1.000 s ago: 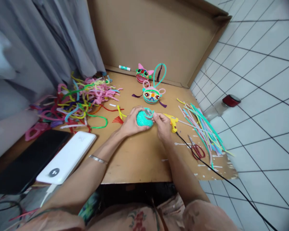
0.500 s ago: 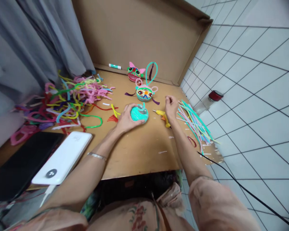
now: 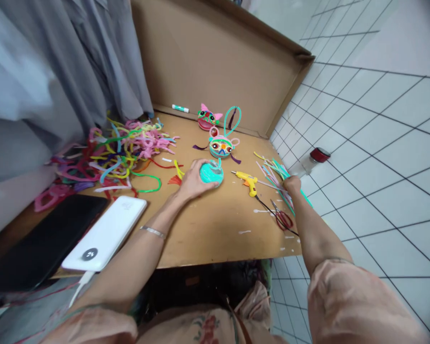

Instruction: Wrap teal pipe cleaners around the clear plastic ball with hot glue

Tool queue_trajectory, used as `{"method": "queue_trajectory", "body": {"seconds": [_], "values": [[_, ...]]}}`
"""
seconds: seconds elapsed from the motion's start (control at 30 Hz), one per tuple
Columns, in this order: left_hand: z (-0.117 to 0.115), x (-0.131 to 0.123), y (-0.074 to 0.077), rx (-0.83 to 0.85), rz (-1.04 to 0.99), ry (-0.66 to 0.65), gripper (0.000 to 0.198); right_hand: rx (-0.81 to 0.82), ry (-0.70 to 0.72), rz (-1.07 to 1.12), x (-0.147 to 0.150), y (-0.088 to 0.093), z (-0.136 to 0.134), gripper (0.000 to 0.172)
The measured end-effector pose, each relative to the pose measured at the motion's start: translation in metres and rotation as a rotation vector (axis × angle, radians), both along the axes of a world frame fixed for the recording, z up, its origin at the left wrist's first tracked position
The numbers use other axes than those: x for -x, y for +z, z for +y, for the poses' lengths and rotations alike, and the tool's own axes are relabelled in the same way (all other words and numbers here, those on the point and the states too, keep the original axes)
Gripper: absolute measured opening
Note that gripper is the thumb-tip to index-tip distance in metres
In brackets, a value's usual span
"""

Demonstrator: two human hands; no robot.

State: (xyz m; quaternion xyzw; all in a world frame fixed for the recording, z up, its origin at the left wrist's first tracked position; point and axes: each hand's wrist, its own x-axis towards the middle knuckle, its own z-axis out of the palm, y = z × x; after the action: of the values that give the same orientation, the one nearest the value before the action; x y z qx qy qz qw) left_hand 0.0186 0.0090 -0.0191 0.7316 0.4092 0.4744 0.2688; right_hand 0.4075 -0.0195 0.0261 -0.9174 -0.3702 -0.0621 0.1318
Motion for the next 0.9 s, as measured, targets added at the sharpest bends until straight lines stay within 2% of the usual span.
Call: {"method": "queue_trajectory", "body": {"seconds": [0.13, 0.33, 0.5, 0.77, 0.9], "values": [[0.004, 0.003, -0.002, -0.032, -0.042, 0.079, 0.066, -0.074, -0.15, 0.066, -0.022, 0.014, 0.002, 0.028], [0.004, 0.005, -0.005, -0.043, -0.042, 0.105, 0.066, -0.166, -0.111, 0.067, -0.04, 0.028, 0.008, 0.038], [0.001, 0.004, -0.003, -0.049, 0.005, 0.095, 0.066, -0.113, -0.041, 0.058, -0.036, 0.02, 0.015, 0.033], [-0.001, 0.001, -0.004, -0.085, 0.025, 0.057, 0.065, 0.086, -0.121, -0.021, -0.021, 0.001, 0.033, 0.032], [-0.001, 0.001, -0.004, -0.078, 0.03, 0.058, 0.067, 0.1, -0.091, -0.079, -0.019, 0.003, 0.03, 0.031]]}}
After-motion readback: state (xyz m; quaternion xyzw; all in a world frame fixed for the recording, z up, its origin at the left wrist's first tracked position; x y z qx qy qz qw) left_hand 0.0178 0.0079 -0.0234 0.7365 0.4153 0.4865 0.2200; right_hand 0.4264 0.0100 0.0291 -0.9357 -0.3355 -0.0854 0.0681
